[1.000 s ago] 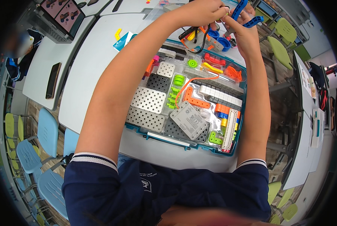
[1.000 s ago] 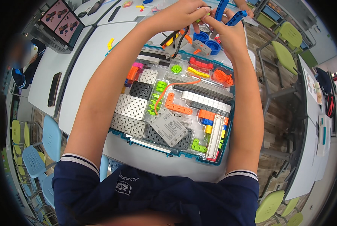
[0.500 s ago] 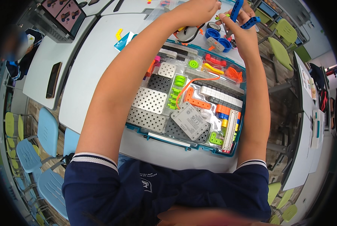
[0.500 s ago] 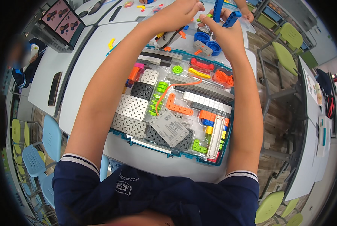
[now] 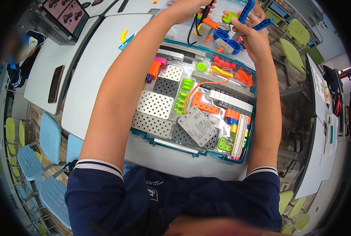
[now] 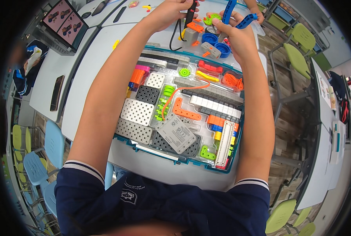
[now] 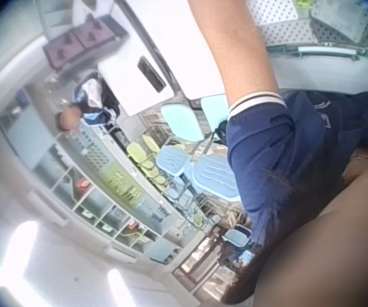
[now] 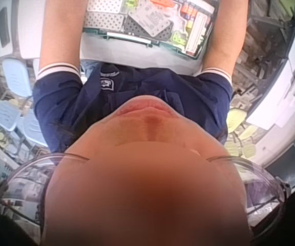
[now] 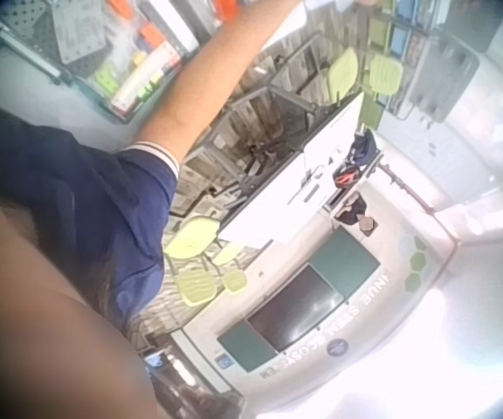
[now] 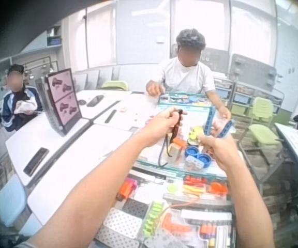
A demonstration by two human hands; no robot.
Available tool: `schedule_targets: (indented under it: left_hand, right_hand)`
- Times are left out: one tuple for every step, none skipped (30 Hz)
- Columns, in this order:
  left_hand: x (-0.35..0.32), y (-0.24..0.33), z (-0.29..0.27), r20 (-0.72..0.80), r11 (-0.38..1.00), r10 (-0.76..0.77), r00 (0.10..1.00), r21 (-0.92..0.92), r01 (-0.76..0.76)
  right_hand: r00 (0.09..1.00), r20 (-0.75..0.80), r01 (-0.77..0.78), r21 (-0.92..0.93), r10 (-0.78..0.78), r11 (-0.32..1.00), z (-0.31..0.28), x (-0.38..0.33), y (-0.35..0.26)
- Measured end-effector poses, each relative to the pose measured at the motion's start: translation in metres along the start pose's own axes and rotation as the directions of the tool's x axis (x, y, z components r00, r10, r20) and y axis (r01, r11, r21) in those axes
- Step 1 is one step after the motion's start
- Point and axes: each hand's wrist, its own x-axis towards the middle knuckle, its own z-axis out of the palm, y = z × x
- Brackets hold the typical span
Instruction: The person assembles a small mechanical structure using colorful plastic components from an educational kit. They connect rods, gears, and connectors by hand, repeatedly adjusting and reconfiguring the assembly on a white table.
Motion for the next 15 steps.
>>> schedule_targets:
  left_hand:
    - [0.001,-0.001,-0.003,0.004,1.0,0.006,1.0,-0.006,-0.006]
    - [0.002,-0.002,-0.005,0.007,1.0,0.012,1.0,-0.011,-0.012]
    - [0.002,-0.002,-0.007,0.01,1.0,0.019,1.0,-0.017,-0.019]
    - [0.003,-0.002,-0.008,-0.007,1.0,0.015,1.0,0.004,-0.015]
    - [0.004,-0.001,-0.009,-0.025,1.0,0.011,1.0,0.025,-0.01]
    - [0.004,0.0,-0.009,-0.043,0.999,0.007,0.999,0.046,-0.005]
    - [0.004,0.001,-0.009,-0.035,0.998,0.034,0.999,0.046,-0.033]
    - [0.004,0.003,-0.008,-0.026,0.997,0.061,0.998,0.046,-0.06]
    - [0.003,0.005,-0.007,-0.018,0.995,0.088,0.996,0.046,-0.087]
    - [0.003,0.007,-0.006,-0.022,0.987,0.094,0.995,0.131,-0.09]
    - [0.001,0.009,-0.005,-0.025,0.972,0.1,0.995,0.216,-0.092]
    - [0.0,0.012,-0.003,-0.028,0.95,0.106,0.994,0.298,-0.093]
    - [-0.002,0.015,-0.002,-0.031,0.933,0.12,0.992,0.345,-0.102]
    - [-0.003,0.018,0.0,-0.033,0.914,0.134,0.99,0.391,-0.111]
    - [-0.005,0.021,0.001,-0.034,0.892,0.148,0.988,0.436,-0.118]
  right_hand:
    - [1.0,0.019,0.002,0.027,-0.002,1.0,0.0,0.0,0.001]
    - [1.0,0.016,-0.009,0.02,0.009,1.0,0.0,0.001,0.001]
    - [1.0,0.03,-0.009,0.031,0.008,0.999,0.0,0.001,0.003]
    - [0.999,0.037,-0.013,0.044,0.012,0.999,-0.001,0.002,0.004]
    - [0.999,0.048,-0.02,0.038,0.018,0.999,-0.001,0.002,0.005]
    - [0.998,0.052,-0.029,0.034,0.028,0.999,-0.002,0.003,0.006]
    - [0.998,0.056,-0.039,0.03,0.037,0.999,-0.002,0.003,0.006]
    - [0.997,0.067,-0.04,0.03,0.038,0.999,-0.002,0.004,0.007]
    - [0.996,0.078,-0.041,0.029,0.039,0.999,-0.002,0.004,0.007]
    - [0.996,0.083,-0.039,0.022,0.037,0.999,-0.002,0.004,0.008]
    - [0.996,0.079,-0.047,0.026,0.045,0.999,-0.002,0.004,0.008]
    - [0.996,0.068,-0.053,0.023,0.051,0.998,-0.001,0.004,0.008]
    - [0.997,0.057,-0.058,0.019,0.056,0.998,-0.001,0.003,0.008]
    - [0.997,0.053,-0.061,0.016,0.06,0.998,-0.001,0.003,0.007]
    - [0.997,0.048,-0.064,0.012,0.063,0.998,-0.001,0.002,0.007]
